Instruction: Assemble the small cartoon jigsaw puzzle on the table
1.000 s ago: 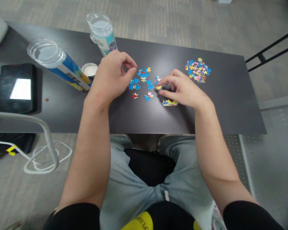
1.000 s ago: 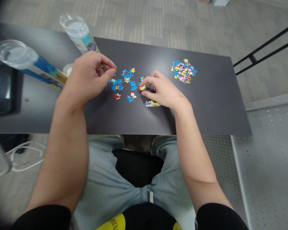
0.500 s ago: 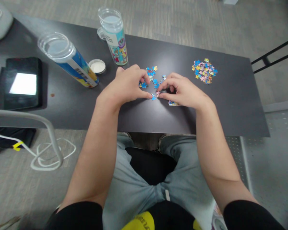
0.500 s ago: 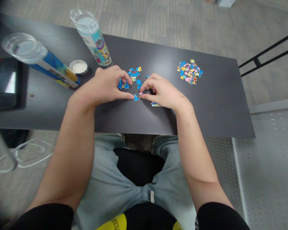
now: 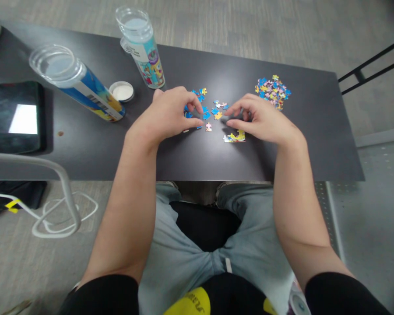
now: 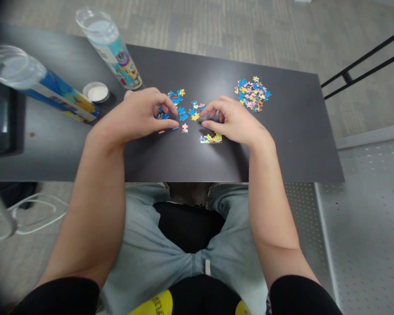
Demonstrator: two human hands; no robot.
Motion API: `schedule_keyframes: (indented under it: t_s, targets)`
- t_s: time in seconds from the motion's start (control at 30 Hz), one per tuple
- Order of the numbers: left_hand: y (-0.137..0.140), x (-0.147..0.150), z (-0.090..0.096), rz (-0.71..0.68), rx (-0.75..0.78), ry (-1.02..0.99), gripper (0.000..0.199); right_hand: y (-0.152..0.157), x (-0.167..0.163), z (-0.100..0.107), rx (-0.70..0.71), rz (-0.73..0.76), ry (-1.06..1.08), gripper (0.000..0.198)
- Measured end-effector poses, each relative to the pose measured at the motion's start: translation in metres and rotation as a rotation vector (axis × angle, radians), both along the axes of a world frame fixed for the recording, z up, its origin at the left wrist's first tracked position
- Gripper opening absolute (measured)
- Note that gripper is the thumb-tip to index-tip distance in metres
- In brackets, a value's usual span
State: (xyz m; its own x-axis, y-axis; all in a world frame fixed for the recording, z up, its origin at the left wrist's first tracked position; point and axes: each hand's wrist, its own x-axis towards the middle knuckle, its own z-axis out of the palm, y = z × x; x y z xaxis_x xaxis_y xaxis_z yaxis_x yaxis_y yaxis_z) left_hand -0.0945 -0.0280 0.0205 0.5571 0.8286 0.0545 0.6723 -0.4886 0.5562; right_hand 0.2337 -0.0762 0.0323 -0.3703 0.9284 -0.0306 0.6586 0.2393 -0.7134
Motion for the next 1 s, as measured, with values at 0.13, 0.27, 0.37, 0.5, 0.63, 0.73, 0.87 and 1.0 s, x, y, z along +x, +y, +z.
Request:
schedule_keyframes:
  t_s: [0.13, 0.27, 0.37, 0.5, 0.63, 0.73, 0.87, 1.0]
  targets:
    - [-0.005, 0.012, 0.009, -0.026, -0.04, 0.025, 0.029, -0.005, 0.013, 0.002, -0.009, -0.03, -0.003, 0.027]
    - [-0.009, 0.027, 0.015, -0.064, -0.062, 0.099, 0.024, -0.01, 0.017, 0.003, -0.016, -0.045, -0.005, 0.021]
    - [-0.01, 0.031, 0.016, -0.059, -0.063, 0.114, 0.022, -0.012, 0.019, 0.003, -0.03, -0.038, -0.003, 0.022]
    - [-0.011, 0.031, 0.015, 0.005, -0.026, 0.14, 0.029, -0.015, 0.02, 0.004, -0.073, -0.035, 0.021, 0.023]
    - [-0.013, 0.031, 0.017, -0.001, -0.044, 0.167, 0.019, -0.016, 0.02, 0.004, -0.101, -0.064, 0.05, 0.027]
    - [-0.015, 0.034, 0.018, -0.046, -0.067, 0.163, 0.015, -0.016, 0.018, 0.005, -0.095, -0.054, 0.073, 0.028]
    - [-0.019, 0.039, 0.016, -0.094, -0.072, 0.145, 0.021, -0.016, 0.013, 0.006, -0.108, -0.045, 0.085, 0.03]
    - [-0.021, 0.04, 0.015, -0.147, -0.077, 0.103, 0.023, -0.016, 0.006, 0.009, -0.155, -0.059, 0.09, 0.034]
